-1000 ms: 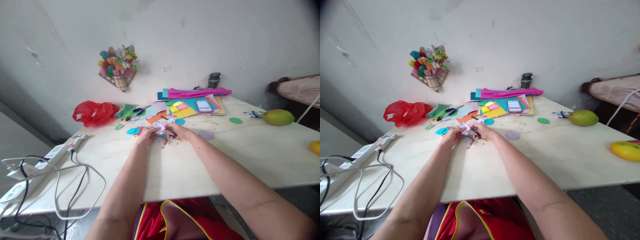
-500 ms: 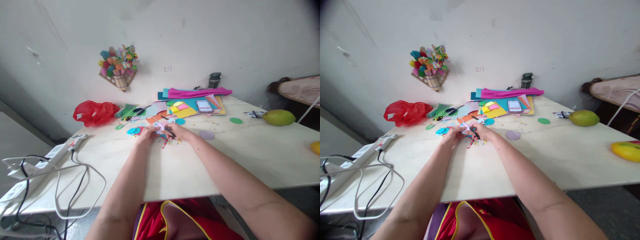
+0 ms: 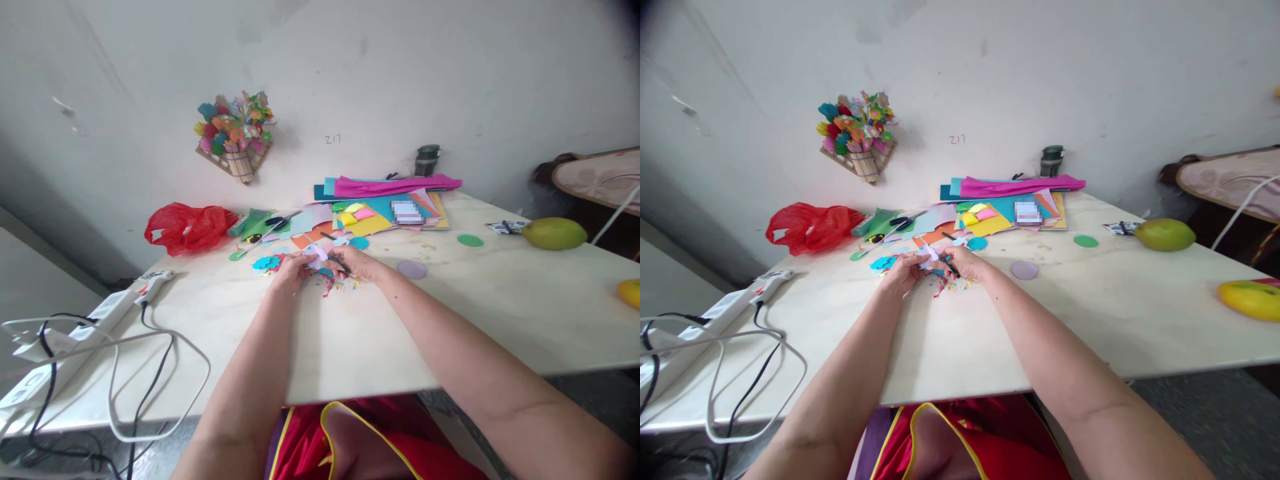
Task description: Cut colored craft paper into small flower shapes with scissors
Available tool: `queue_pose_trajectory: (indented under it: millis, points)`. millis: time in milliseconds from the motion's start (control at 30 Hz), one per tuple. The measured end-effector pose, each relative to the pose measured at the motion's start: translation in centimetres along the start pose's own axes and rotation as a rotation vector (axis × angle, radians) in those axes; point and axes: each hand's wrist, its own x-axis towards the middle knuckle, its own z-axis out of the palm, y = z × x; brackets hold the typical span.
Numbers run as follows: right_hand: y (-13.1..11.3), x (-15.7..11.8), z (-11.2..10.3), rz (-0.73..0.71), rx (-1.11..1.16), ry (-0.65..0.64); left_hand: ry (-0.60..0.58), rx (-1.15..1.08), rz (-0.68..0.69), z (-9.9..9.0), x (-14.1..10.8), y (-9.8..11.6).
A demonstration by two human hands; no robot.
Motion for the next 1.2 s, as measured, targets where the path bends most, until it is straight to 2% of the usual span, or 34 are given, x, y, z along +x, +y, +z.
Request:
queue_pose_trajectory:
  millis: [467, 733, 1033, 1200]
  points:
    - [-0.5, -0.2, -0.2, 0.012, -0.030, 0.018, 0.025, -0.009, -0.004, -0.3, 0.3, -0.2]
    - [0.3, 0.2, -0.6, 0.001, -0.061, 0.023, 0.055, -0.012, -0.005, -0.1, 0.2, -0.1]
    - [0.9, 0.8, -0.7, 0.040, -0.043, 0.058, 0.105, 0.028, 0.024, -0.7, 0.6, -0.3]
    - [0.4, 0.5, -0.9, -0.001, -0.022, 0.098, 0.060, 0.129, 0.063, -0.7, 0.4, -0.3]
